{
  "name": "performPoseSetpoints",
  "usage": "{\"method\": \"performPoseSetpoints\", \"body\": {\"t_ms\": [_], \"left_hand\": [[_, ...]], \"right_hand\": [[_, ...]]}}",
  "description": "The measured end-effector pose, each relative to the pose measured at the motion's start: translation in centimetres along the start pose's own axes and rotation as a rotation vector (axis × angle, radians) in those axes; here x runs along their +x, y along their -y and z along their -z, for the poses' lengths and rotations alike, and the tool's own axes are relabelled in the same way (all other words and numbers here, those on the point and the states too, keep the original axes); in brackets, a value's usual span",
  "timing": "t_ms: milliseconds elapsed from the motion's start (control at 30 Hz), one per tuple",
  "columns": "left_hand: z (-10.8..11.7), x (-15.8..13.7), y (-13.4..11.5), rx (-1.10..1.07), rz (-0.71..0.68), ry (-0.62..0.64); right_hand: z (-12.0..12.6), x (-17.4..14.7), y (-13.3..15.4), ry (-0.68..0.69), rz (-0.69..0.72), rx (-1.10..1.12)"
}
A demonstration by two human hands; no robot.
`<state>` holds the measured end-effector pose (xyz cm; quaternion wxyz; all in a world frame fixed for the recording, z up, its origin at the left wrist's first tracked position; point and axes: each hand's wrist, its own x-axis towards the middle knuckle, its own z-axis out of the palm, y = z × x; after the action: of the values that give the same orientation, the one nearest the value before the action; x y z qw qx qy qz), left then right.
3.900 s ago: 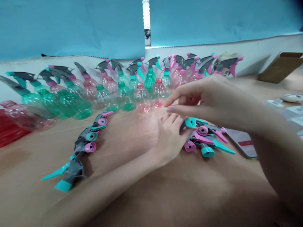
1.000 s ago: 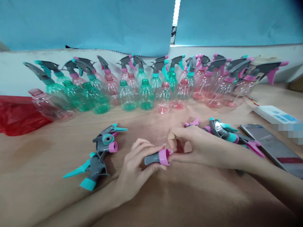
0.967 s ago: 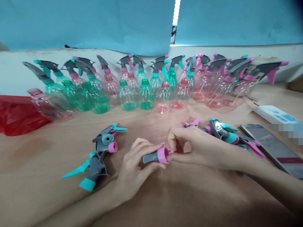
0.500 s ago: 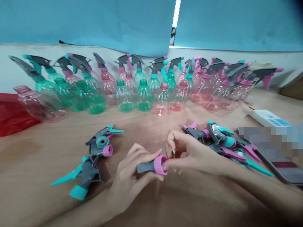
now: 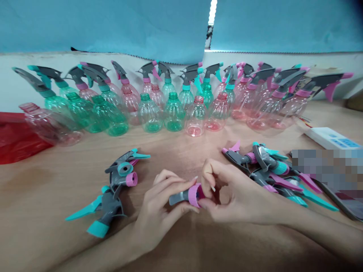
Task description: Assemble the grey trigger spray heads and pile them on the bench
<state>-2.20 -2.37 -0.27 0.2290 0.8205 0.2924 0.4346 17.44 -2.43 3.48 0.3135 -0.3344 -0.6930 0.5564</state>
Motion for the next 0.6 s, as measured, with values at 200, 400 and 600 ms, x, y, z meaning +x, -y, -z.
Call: {"method": "performPoseSetpoints", "body": {"t_ms": [200, 400, 600], "left_hand": [[0.16, -0.01, 0.3, 0.043, 0.01, 0.022], [0.16, -0.06, 0.13, 0.103, -0.028, 0.006], [0.08, -0.02, -0.11, 0.159, -0.06, -0.005]], "right_hand": [[-0.32, -0.28, -0.16, -0.053, 0.038, -0.132], [-0.36, 0.08, 0.21, -0.034, -0.027, -0.103], [-0.71, 0.01, -0.2, -0.107, 0.019, -0.302]]}}
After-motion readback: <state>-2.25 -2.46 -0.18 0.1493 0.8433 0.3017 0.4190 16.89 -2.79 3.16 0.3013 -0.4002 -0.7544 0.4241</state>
